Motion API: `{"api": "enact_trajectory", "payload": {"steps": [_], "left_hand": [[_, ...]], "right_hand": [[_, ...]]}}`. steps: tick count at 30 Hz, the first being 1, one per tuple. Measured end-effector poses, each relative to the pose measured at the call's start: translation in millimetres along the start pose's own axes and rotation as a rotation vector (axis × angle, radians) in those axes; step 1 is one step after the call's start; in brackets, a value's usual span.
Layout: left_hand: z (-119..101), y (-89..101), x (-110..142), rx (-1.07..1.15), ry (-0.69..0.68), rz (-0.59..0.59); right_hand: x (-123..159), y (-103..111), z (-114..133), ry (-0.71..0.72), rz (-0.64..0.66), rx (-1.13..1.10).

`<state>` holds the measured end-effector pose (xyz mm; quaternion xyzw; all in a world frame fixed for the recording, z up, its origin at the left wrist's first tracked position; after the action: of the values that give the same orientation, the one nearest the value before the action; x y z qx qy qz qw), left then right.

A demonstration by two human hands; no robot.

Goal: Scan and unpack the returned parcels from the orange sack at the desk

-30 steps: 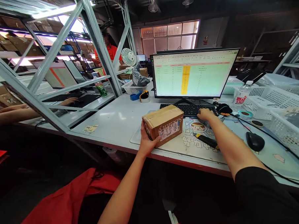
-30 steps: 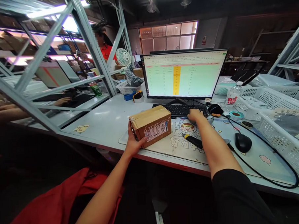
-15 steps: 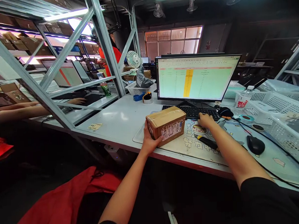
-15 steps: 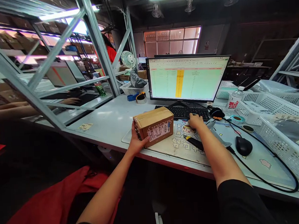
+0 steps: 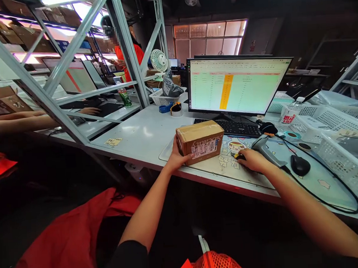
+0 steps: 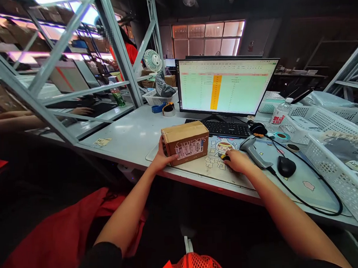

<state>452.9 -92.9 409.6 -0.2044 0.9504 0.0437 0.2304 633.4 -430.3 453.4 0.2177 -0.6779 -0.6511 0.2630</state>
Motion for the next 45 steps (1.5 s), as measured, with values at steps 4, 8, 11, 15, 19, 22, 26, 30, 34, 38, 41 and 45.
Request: {"api": "enact_trajectory", "payload": {"steps": [4,8,11,15,19,22,26,30,34,38,41,45], "left_hand": [[-7.8,12.9,-3.2,0.090,0.178,0.228],[-9.9,20.5,-4.6,0.128,0.244,0.294],[-7.0,21.5,-4.5,0.132,0.261,0.298],[-7.1,21.3,-3.0,0.117,0.263,0.307],[-9.1,21.2,-3.0,0.130,0.233,0.298],[-5.1,21.2,-5.1,0.122,0.219,0.293],[1.2,19.8,-6.3,0.090,0.200,0.277],[-14.0,16.2,0.5,-0.018,0.177,0.170],[-72.5,13.4,15.2,-0.551,0.041,-0.265],[-139.9,-17.6,25.1,-1.069,-0.188,-0.403],[-158.5,-43.4,23.7,-1.218,-0.213,-0.322],[-154.7,-67.2,25.9,-1.295,-0.237,-0.229]], "right_hand": [[4.9,10.7,3.5,-0.041,-0.037,-0.210],[-11.8,44.6,25.7,-0.028,-0.052,-0.562],[-24.4,71.4,48.2,-0.009,-0.062,-0.753],[-29.3,90.4,66.7,-0.020,-0.018,-0.932],[-17.7,91.9,70.0,-0.031,0.027,-1.029],[-2.6,88.3,71.7,-0.015,0.048,-1.063],[14.8,78.9,73.4,0.012,0.095,-1.126],[20.2,68.7,61.0,0.015,0.079,-1.177],[24.0,71.6,41.5,-0.067,-0.007,-1.117],[35.7,95.2,55.9,-0.024,-0.123,-0.924],[44.2,115.4,94.0,0.116,-0.240,-0.607],[48.7,133.3,145.5,0.209,-0.423,-0.154]]}}
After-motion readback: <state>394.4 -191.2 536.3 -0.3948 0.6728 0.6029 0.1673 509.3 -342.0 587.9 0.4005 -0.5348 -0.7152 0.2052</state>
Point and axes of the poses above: each hand's wrist, its own x-axis away from the middle knuckle, its own y-axis out of the back of the hand, z = x × y, the point moved 4 cm from there along -x, towards the middle knuckle, and after that the axes turned 6 degrees about x, right-handed, at the moved point
